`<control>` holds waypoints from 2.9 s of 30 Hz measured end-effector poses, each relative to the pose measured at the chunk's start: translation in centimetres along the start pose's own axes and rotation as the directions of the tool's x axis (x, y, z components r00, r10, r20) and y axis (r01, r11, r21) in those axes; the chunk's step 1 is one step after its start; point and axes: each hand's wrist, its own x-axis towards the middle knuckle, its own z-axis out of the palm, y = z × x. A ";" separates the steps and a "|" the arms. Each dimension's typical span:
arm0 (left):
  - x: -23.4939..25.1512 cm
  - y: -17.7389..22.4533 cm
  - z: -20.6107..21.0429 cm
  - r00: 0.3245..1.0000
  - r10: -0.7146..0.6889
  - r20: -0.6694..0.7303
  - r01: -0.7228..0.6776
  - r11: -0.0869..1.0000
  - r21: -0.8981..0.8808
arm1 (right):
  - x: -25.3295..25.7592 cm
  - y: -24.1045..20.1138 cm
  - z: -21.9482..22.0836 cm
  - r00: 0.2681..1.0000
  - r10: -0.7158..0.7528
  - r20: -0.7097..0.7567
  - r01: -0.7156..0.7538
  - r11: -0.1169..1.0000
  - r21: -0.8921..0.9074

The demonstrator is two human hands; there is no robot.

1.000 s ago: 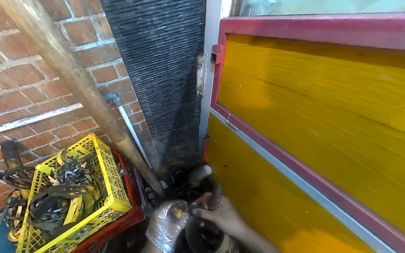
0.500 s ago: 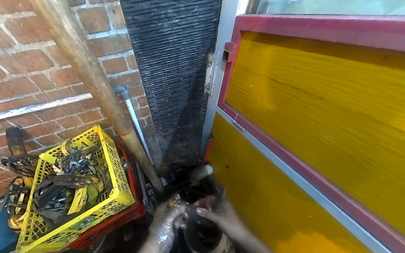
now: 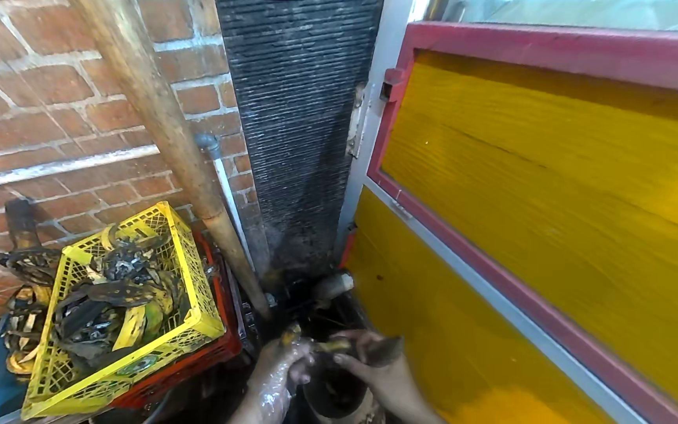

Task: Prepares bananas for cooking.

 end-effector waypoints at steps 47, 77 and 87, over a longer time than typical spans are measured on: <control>3.6 -3.1 3.6 0.880 0.426 0.208 -0.474 0.765 0.437 | -0.4 -1.6 -3.4 0.927 0.313 -0.208 -0.263 0.936 0.235; 5.5 -3.8 3.0 0.971 0.177 0.160 -0.220 0.925 0.309 | 0.1 -0.6 -4.8 0.863 0.480 0.157 -0.309 0.748 -0.588; 5.4 -2.3 3.0 0.878 0.368 0.304 -0.459 0.473 0.752 | 0.6 -1.2 -3.7 0.904 0.412 0.115 -0.085 0.435 -0.896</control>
